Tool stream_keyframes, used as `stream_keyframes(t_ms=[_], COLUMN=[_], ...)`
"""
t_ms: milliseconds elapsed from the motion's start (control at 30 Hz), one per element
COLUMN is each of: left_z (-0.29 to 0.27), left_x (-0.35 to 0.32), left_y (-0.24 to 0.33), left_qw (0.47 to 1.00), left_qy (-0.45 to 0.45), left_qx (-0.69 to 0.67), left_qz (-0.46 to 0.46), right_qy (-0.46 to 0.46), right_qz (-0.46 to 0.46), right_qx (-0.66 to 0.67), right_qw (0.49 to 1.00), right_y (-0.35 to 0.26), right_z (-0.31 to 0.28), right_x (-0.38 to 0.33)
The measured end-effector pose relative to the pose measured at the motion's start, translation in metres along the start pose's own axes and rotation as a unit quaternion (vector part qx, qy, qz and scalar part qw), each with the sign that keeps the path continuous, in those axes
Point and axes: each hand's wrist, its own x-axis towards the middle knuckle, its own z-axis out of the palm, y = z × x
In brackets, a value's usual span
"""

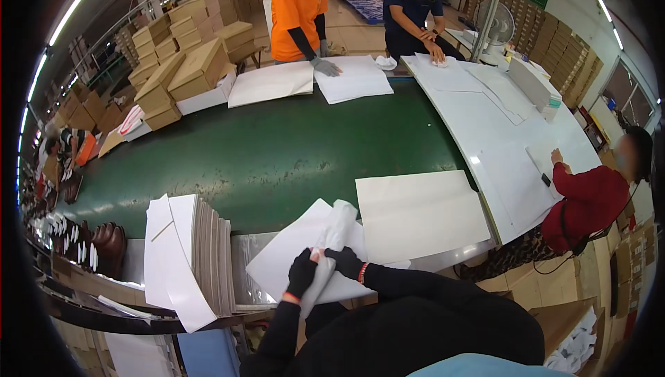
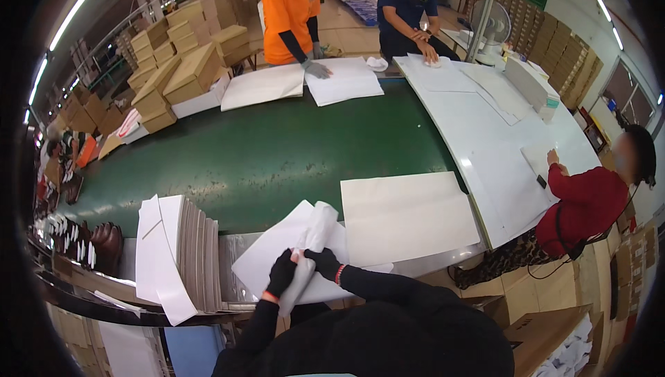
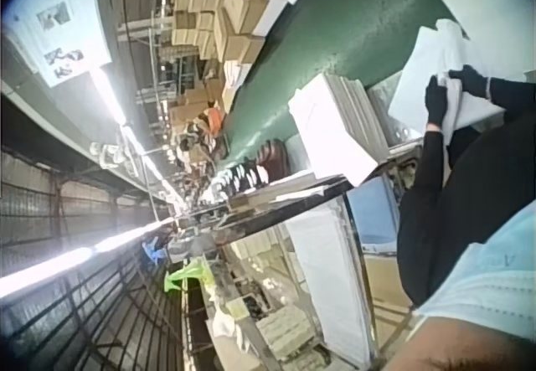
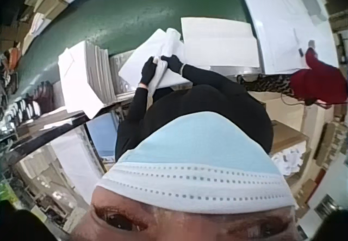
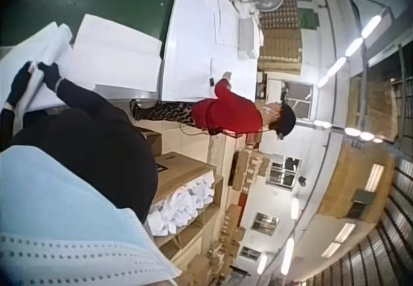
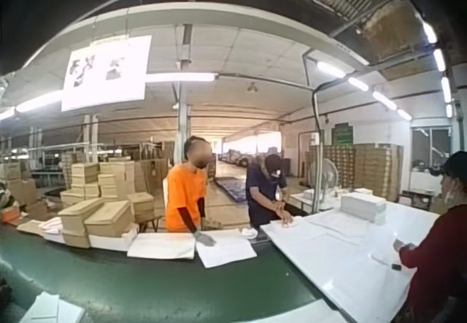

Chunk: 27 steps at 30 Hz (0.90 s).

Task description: The person wraps small white items in white paper on a green table. They fold the paper around the items and place the wrapped bundles into a cardboard box. The person also moves a stack of white paper and clears the table surface during the process.

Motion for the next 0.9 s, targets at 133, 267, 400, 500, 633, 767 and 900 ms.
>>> stream_keyframes(t_ms=[133,267,400,500,633,767,900], left_z=[0.006,-0.015,-0.036,-0.066,-0.077,-0.086,-0.088], left_x=[-0.064,-0.068,-0.011,0.01,0.004,-0.012,-0.026], left_y=[0.013,0.002,-0.022,0.102,0.178,0.219,0.223], left_qw=[0.97,0.951,0.992,0.884,0.88,0.933,0.895], left_qy=[-0.038,-0.044,-0.111,-0.175,-0.124,-0.008,-0.018], left_qx=[0.226,0.305,-0.015,-0.429,-0.434,-0.336,-0.445], left_qz=[-0.085,0.027,-0.06,0.063,0.149,0.127,0.013], right_qy=[0.032,0.035,-0.112,-0.152,-0.242,-0.214,-0.223], right_qz=[-0.141,-0.058,-0.163,-0.187,-0.255,-0.219,-0.229], right_qx=[-0.034,0.025,-0.194,-0.385,-0.454,-0.462,-0.477], right_qw=[0.989,0.997,0.961,0.891,0.819,0.832,0.818], right_y=[-0.039,-0.098,-0.125,-0.144,-0.144,-0.153,-0.144], right_z=[-0.035,-0.045,-0.036,-0.018,0.004,0.005,0.01], right_x=[-0.011,-0.056,-0.085,-0.121,-0.142,-0.161,-0.168])
